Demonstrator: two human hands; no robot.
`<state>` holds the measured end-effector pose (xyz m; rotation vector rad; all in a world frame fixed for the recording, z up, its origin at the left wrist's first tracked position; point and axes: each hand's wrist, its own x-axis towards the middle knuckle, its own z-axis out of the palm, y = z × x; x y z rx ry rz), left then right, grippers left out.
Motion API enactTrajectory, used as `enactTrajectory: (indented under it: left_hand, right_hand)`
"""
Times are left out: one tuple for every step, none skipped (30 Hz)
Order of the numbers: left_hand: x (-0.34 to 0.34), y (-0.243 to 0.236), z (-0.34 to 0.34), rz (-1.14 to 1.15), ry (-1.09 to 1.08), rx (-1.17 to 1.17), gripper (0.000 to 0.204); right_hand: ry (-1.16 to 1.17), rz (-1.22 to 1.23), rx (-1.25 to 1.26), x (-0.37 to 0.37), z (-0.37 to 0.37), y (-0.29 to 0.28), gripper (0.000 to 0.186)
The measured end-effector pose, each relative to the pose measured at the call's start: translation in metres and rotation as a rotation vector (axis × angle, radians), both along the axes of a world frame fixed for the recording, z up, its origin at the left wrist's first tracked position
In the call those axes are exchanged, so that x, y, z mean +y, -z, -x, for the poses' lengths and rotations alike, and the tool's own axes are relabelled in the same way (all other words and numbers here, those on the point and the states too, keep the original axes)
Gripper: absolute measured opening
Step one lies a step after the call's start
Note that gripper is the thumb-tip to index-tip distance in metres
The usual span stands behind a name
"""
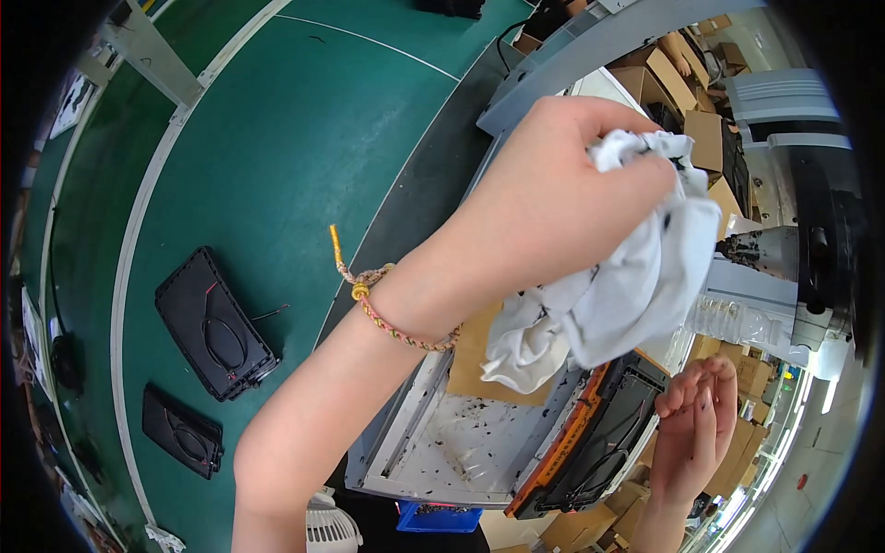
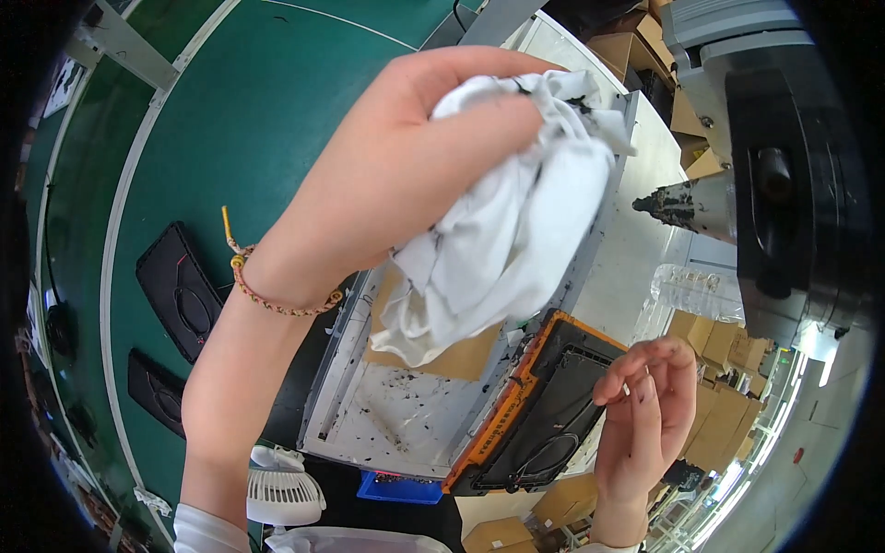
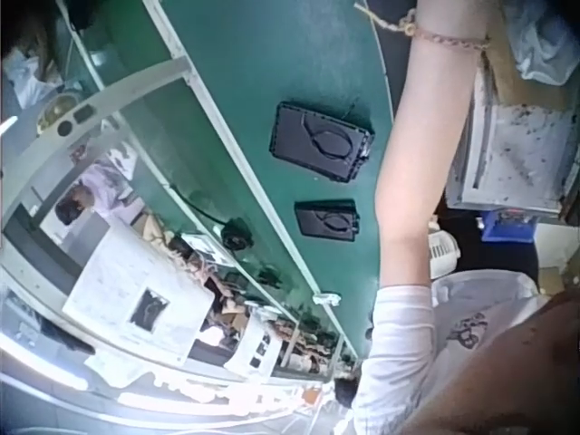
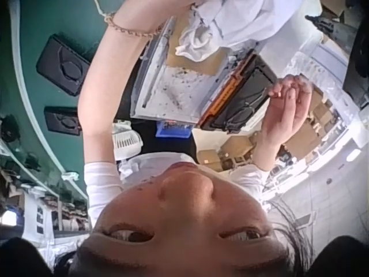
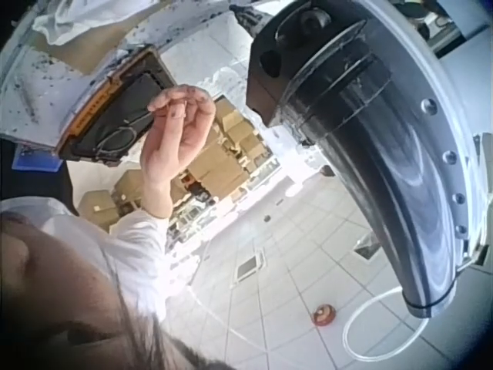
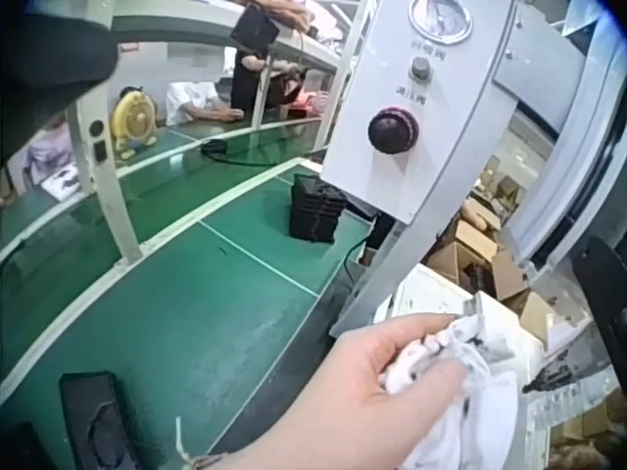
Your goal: Attaching a material cartridge to an industrial dispensing machine and wiping down parts with a rag.
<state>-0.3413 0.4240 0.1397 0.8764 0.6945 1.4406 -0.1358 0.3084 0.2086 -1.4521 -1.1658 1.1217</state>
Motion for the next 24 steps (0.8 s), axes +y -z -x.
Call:
enactTrajectory:
  left_hand:
    - [0.002, 0.002, -0.002, -0.058, -0.015, -0.025, 0.033]
    - [0.002, 0.004, -0.002, -0.058, -0.016, -0.025, 0.033]
    - [0.001, 0.005, -0.002, -0.056, 0.048, 0.021, 0.034]
    - [0.001, 0.006, -0.003, -0.056, 0.110, 0.067, 0.035]
    - [0.003, 0.008, -0.005, -0.082, 0.186, -0.011, 0.032]
    - [0.005, 0.007, -0.005, -0.081, 0.184, -0.009, 0.032]
    - [0.006, 0.007, -0.007, -0.107, 0.214, -0.022, 0.030]
    - [0.008, 0.006, -0.009, -0.135, 0.244, -0.036, 0.029]
    - [0.009, 0.006, -0.014, -0.161, 0.204, -0.092, 0.029]
    - [0.010, 0.008, -0.014, -0.158, 0.203, -0.089, 0.029]
    - [0.011, 0.010, -0.014, -0.135, 0.227, -0.089, 0.029]
    - [0.011, 0.010, -0.014, -0.113, 0.252, -0.090, 0.030]
    - [0.011, 0.011, -0.014, -0.112, 0.252, -0.090, 0.030]
    - [0.011, 0.012, -0.012, -0.098, 0.295, -0.084, 0.029]
    - [0.011, 0.011, -0.010, -0.086, 0.337, -0.080, 0.028]
    - [0.011, 0.012, -0.012, -0.087, 0.338, -0.081, 0.028]
    - [0.012, 0.013, -0.014, -0.133, 0.317, -0.123, 0.027]
    - [0.012, 0.013, -0.015, -0.177, 0.296, -0.161, 0.025]
    - [0.013, 0.013, -0.016, -0.177, 0.297, -0.160, 0.025]
    - [0.013, 0.013, -0.016, -0.186, 0.299, -0.129, 0.025]
    - [0.013, 0.012, -0.016, -0.194, 0.301, -0.098, 0.025]
    - [0.013, 0.011, -0.016, -0.193, 0.301, -0.097, 0.025]
    - [0.013, 0.011, -0.016, -0.218, 0.283, -0.069, 0.025]
    - [0.014, 0.009, -0.016, -0.243, 0.266, -0.041, 0.026]
  right_hand:
    - [-0.009, -0.005, -0.006, -0.001, 0.000, -0.001, 0.026]
    - [-0.019, -0.010, -0.012, -0.002, -0.001, -0.002, 0.025]
    - [-0.017, -0.009, -0.015, -0.003, -0.002, -0.002, 0.025]
    - [-0.015, -0.002, -0.010, -0.004, -0.003, -0.002, 0.025]
    - [-0.013, 0.004, -0.004, -0.005, -0.004, -0.002, 0.024]
    - [-0.014, 0.005, -0.002, -0.005, -0.004, -0.002, 0.024]
    - [-0.023, 0.002, -0.001, -0.006, -0.004, -0.003, 0.024]
    - [-0.031, -0.003, -0.002, -0.006, -0.004, -0.003, 0.023]
    - [-0.032, 0.000, 0.001, -0.006, -0.004, -0.002, 0.023]
    - [-0.026, 0.000, 0.008, -0.006, -0.004, -0.001, 0.022]
    - [-0.020, 0.000, 0.015, -0.007, -0.003, 0.000, 0.022]
    - [-0.020, 0.001, 0.015, -0.007, -0.003, 0.000, 0.022]
    - [-0.018, -0.001, 0.004, -0.007, -0.003, 0.000, 0.022]
    - [-0.017, -0.003, -0.006, -0.007, -0.003, 0.000, 0.021]
    - [-0.016, -0.004, -0.008, -0.008, -0.004, -0.001, 0.021]
    - [-0.024, 0.005, -0.010, -0.009, -0.005, -0.002, 0.021]
    - [-0.032, 0.015, -0.012, -0.009, -0.006, -0.003, 0.021]
    - [-0.031, 0.015, -0.010, -0.010, -0.007, -0.002, 0.021]
    - [-0.028, 0.021, -0.005, -0.010, -0.007, -0.002, 0.021]
    - [-0.025, 0.026, 0.000, -0.010, -0.007, -0.002, 0.021]
    - [-0.025, 0.027, 0.000, -0.011, -0.008, -0.002, 0.021]
    - [-0.021, 0.028, 0.014, -0.011, -0.008, -0.001, 0.020]
    - [-0.016, 0.028, 0.028, -0.011, -0.009, 0.000, 0.020]
    - [-0.015, 0.028, 0.028, -0.012, -0.009, 0.000, 0.020]
